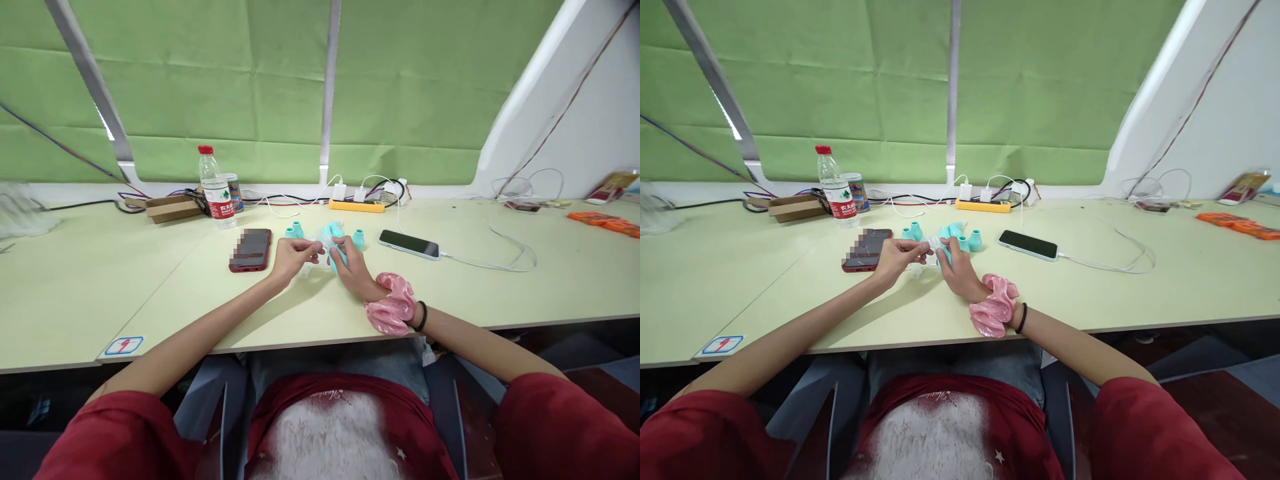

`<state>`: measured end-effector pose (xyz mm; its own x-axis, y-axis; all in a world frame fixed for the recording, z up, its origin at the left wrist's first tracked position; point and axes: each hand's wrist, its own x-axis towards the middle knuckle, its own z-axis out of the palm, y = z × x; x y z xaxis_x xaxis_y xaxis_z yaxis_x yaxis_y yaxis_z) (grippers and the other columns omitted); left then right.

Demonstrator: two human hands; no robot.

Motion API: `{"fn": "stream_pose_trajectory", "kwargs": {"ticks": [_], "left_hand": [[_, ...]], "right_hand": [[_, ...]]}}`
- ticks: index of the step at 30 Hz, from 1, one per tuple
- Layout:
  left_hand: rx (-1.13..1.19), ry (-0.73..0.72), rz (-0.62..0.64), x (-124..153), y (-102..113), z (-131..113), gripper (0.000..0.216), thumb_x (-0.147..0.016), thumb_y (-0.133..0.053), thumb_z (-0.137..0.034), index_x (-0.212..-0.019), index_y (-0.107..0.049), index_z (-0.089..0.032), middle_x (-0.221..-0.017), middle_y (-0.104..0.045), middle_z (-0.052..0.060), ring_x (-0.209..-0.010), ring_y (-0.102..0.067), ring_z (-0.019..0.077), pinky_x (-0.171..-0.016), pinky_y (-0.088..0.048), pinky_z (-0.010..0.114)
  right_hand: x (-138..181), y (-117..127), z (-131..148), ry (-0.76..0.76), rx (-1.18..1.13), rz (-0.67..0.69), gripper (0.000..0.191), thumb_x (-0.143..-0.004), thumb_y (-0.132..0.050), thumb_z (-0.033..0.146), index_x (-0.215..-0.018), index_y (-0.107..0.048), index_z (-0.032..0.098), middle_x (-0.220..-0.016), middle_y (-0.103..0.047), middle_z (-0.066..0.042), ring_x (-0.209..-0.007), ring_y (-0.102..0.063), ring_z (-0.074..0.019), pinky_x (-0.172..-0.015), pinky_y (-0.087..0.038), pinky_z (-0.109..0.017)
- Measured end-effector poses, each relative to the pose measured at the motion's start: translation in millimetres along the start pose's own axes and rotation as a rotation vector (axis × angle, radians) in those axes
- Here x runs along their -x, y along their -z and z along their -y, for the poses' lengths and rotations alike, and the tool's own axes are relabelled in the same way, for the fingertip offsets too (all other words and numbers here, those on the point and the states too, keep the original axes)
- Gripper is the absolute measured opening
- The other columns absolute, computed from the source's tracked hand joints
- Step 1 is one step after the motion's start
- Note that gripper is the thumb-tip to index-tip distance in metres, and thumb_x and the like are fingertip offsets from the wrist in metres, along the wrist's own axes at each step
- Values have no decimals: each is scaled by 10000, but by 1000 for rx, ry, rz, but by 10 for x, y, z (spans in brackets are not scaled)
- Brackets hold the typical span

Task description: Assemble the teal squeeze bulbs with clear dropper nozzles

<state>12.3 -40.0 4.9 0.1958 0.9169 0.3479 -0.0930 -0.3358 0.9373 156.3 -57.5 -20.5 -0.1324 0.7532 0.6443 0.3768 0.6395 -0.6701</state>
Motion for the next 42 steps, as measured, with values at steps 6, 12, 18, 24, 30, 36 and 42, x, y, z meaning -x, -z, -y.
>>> {"fn": "stream_pose_trajectory", "kwargs": {"ticks": [6,12,18,24,30,36,42], "left_hand": [[-169,-92,-37,28,-17,-19,245,-576,-636,-329,-656,-667,-99,-590,-631,50,-466,-521,96,-490,-475,231],[-303,-184,-53,65,-24,-34,228,-614,-597,-323,-674,-670,-116,-601,-634,49,-458,-531,100,-449,-451,205],[-279,-217,33,19,26,-36,225,-614,-597,-320,-661,-662,-110,-581,-623,46,-448,-517,92,-452,-457,206],[-349,-238,48,13,52,-47,203,-623,-568,-288,-665,-652,-108,-580,-611,45,-486,-527,104,-454,-454,206],[-395,-269,20,22,40,-34,166,-626,-532,-246,-637,-627,-112,-560,-580,26,-513,-513,99,-467,-435,191],[-404,-283,-14,30,18,-29,140,-626,-517,-218,-626,-615,-117,-566,-582,19,-539,-526,103,-509,-451,199],[-190,-194,-37,-18,33,-25,130,-592,-572,-227,-612,-609,-103,-600,-608,28,-560,-574,123,-575,-495,251]], "right_hand": [[0,-2,-12,-20,-14,13,229,-820,-343,394,-940,-359,199,-675,-500,-4,-595,-456,-126,-625,-370,-290],[2,0,-6,0,-42,21,232,-818,-349,399,-941,-342,202,-672,-491,-1,-601,-457,-127,-630,-371,-292],[-3,7,-5,-16,-123,62,231,-817,-347,413,-913,-335,204,-650,-484,8,-579,-457,-117,-580,-367,-268],[0,11,9,-9,-137,81,224,-816,-356,406,-908,-342,203,-647,-488,11,-579,-464,-112,-587,-367,-262],[7,8,20,8,-117,76,222,-816,-359,400,-916,-353,201,-653,-495,8,-576,-461,-115,-593,-366,-268],[3,17,49,20,-81,32,235,-804,-387,394,-935,-381,200,-674,-514,-3,-616,-476,-127,-638,-371,-286],[-38,25,39,-63,-256,85,256,-797,-377,432,-905,-369,200,-618,-502,19,-511,-461,-92,-513,-375,-235]]}}
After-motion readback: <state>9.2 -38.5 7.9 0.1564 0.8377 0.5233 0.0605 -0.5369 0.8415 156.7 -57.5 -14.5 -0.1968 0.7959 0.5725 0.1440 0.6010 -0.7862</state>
